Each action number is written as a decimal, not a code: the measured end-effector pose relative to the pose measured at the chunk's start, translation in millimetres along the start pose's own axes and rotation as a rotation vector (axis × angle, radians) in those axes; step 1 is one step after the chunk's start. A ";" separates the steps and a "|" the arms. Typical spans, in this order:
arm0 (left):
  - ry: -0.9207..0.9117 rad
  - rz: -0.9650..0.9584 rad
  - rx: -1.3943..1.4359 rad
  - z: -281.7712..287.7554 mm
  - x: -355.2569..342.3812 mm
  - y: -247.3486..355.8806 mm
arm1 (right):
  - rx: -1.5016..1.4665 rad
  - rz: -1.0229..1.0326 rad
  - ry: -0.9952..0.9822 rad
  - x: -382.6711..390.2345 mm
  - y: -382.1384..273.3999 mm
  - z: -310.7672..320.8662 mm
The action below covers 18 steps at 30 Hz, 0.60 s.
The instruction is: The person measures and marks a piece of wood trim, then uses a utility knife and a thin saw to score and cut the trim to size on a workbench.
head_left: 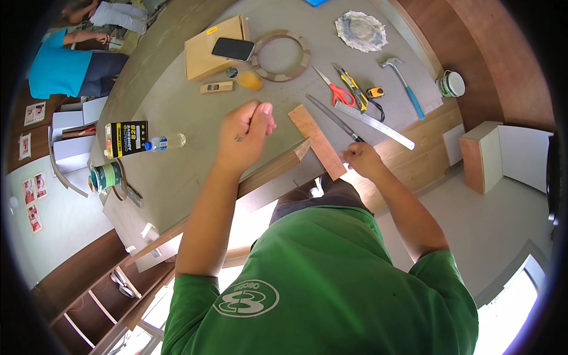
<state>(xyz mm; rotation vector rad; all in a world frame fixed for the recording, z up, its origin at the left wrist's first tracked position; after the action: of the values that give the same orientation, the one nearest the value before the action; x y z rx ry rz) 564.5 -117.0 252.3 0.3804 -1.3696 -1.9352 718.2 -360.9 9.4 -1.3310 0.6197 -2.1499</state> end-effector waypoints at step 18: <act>0.156 -0.417 -0.261 10.3 -0.7 43.8 | -0.079 0.790 0.013 50.2 -195.8 -15.7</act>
<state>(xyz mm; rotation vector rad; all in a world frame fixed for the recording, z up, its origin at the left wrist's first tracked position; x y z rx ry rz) 575.6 -116.9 295.9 0.7163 -0.9746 -2.3310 646.7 -244.3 159.1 -0.8860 1.0341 -1.4949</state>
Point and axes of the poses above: each hand's wrist, its own x-axis away from the middle knuckle, its own z-axis out of the back of the hand, y = z × x, the point moved 10 cm from there along -x, towards the middle knuckle, and after that the axes turned 4 degrees about y, right-handed, at the moved point
